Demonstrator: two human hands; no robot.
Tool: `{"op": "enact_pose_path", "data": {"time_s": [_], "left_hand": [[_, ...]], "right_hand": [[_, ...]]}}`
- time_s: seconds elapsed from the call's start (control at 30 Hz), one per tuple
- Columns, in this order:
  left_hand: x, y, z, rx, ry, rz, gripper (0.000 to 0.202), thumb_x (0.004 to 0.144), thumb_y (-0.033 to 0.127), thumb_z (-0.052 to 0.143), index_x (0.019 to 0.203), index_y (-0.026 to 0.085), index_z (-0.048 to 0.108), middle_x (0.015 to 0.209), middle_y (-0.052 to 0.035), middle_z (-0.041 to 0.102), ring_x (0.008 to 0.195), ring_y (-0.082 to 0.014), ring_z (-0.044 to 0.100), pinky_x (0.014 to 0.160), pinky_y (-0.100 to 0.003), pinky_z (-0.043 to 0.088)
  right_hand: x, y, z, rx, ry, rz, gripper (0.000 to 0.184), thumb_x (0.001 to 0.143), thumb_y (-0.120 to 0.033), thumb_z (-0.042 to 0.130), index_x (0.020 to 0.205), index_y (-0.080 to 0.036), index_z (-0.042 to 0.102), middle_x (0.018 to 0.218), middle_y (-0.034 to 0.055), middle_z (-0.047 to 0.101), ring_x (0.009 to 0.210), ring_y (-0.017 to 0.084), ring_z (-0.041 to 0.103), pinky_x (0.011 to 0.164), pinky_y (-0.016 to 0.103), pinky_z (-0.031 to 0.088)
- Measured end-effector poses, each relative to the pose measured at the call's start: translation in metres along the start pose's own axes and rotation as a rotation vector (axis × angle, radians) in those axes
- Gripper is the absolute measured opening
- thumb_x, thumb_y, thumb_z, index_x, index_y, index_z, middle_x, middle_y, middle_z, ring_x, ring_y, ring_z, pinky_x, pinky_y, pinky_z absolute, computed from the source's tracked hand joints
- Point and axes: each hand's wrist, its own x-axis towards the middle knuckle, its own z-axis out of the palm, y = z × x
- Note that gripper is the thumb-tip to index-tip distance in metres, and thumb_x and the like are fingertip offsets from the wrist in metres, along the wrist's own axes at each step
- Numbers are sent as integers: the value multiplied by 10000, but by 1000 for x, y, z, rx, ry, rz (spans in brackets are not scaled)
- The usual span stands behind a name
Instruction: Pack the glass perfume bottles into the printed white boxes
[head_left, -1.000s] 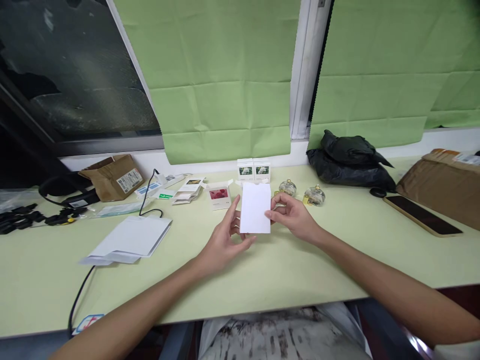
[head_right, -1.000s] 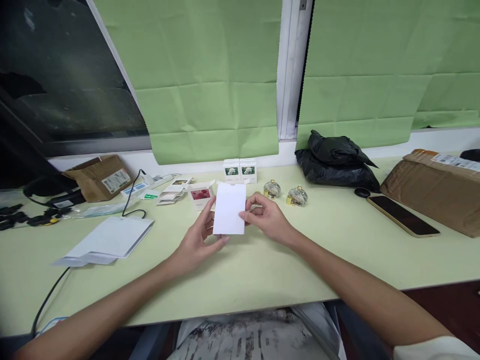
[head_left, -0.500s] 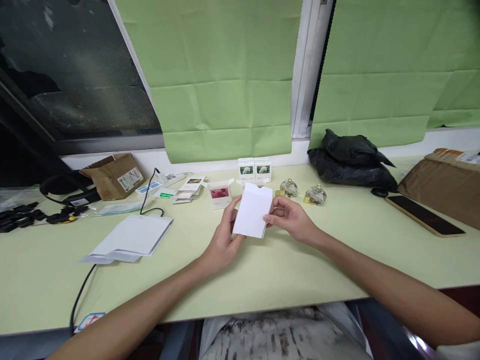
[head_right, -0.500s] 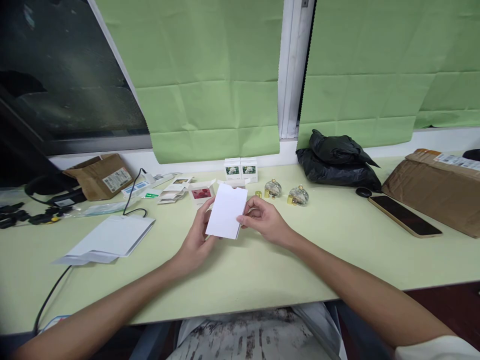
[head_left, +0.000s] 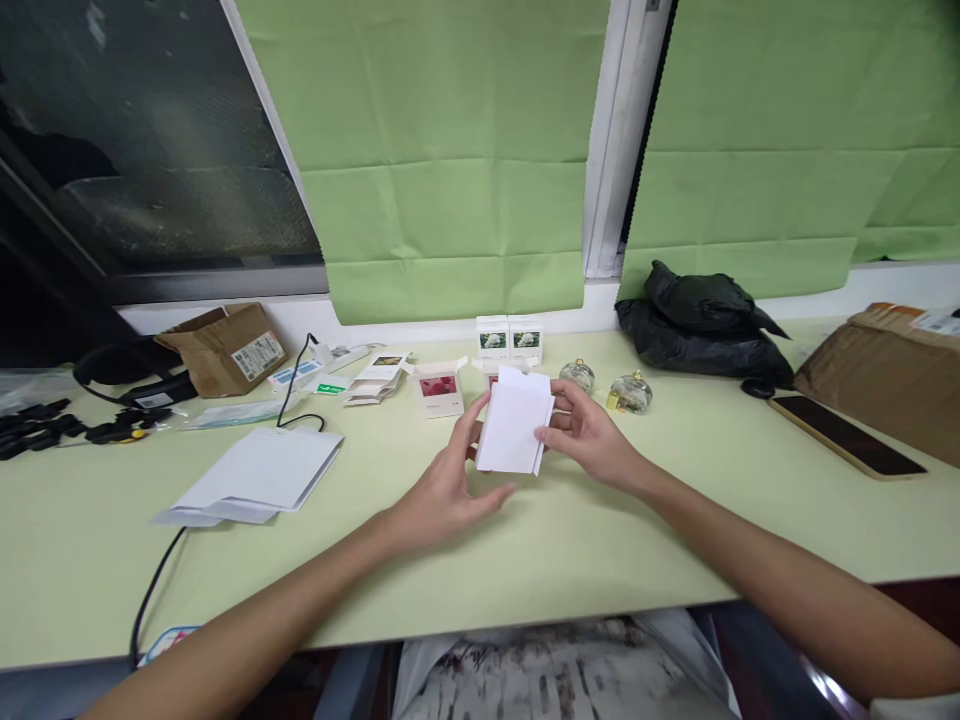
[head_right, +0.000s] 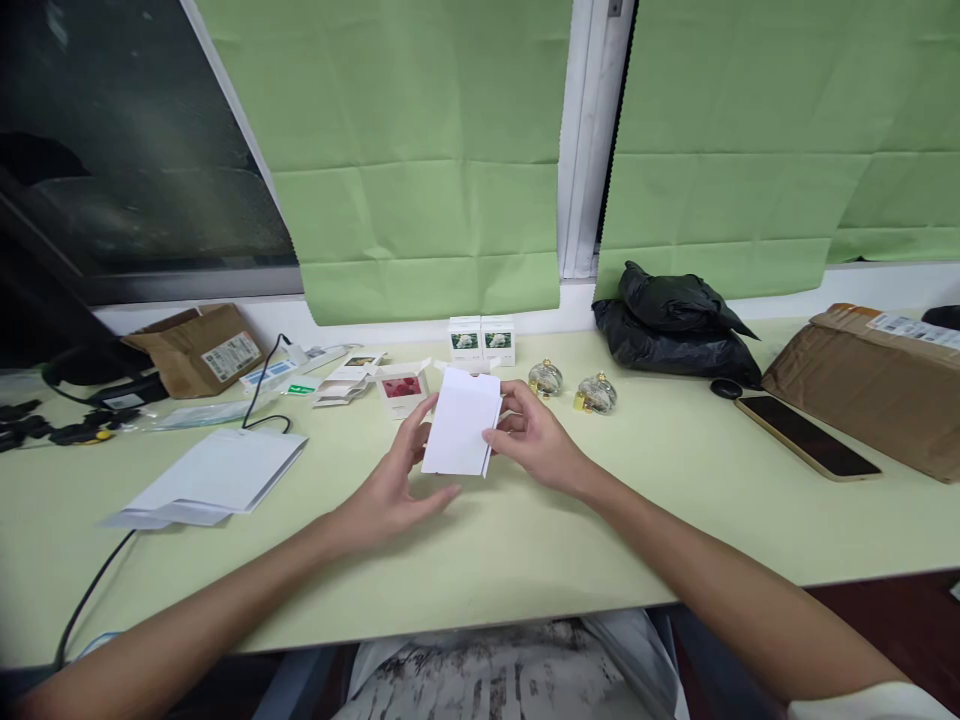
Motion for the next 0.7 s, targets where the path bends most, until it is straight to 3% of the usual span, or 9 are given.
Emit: {"op": "enact_pose_path", "data": {"time_s": [0.07, 0.2, 0.33, 0.43, 0.5, 0.6, 0.7], "left_hand": [[4, 4, -5, 18, -17, 14, 1141, 853, 382, 866, 1703, 341, 105, 1565, -156, 494, 1322, -318, 561, 1056, -432, 522], [17, 9, -11, 49, 50, 45, 775, 1037, 386, 641, 1679, 334, 210, 1504, -140, 551, 1238, -267, 598, 948, -371, 552], [37, 12, -15, 90, 114, 78, 719, 1051, 406, 611, 1668, 308, 255, 1372, -120, 631, 1144, -242, 628, 888, -343, 559], [54, 11, -23, 114, 248, 78, 550, 1116, 423, 443, 1631, 274, 320, 1329, -116, 642, 1023, -202, 653, 813, -316, 555], [64, 8, -28, 229, 287, 58, 468, 1127, 398, 410, 1578, 274, 397, 1357, -99, 636, 924, -173, 670, 780, -310, 547], [75, -1, -30, 543, 209, 68, 438, 1092, 344, 510, 1523, 275, 469, 1482, -87, 582, 836, -158, 684, 757, -323, 544], [81, -15, -23, 834, 152, 99, 481, 1086, 279, 497, 1560, 233, 431, 1509, -130, 557, 962, -233, 705, 715, -344, 546]], "right_hand": [[1, -5, -1, -17, 2, -3, 484, 920, -409, 801, 1309, -299, 536, 1299, 80, 654, 970, 200, 705, 858, 398, 664], [5, -19, -3, -56, 19, -15, 478, 906, -430, 817, 1287, -292, 563, 1346, 85, 629, 935, 194, 722, 831, 397, 681], [16, -38, -9, -132, 50, -43, 418, 921, -465, 792, 1239, -272, 600, 1312, 78, 641, 882, 195, 736, 715, 363, 693], [33, -57, -23, -213, 110, -126, 441, 887, -494, 816, 1188, -247, 608, 1236, 75, 673, 871, 216, 741, 663, 362, 699], [48, -69, -35, -281, 150, -187, 472, 875, -504, 826, 1199, -238, 609, 1220, 76, 684, 872, 222, 743, 680, 373, 703], [74, -78, -52, -359, 180, -259, 482, 871, -512, 829, 1192, -232, 603, 1222, 80, 689, 896, 233, 748, 724, 403, 706], [96, -72, -61, -365, 167, -259, 501, 851, -519, 840, 1173, -228, 590, 1228, 85, 686, 892, 233, 753, 744, 426, 707]]}}
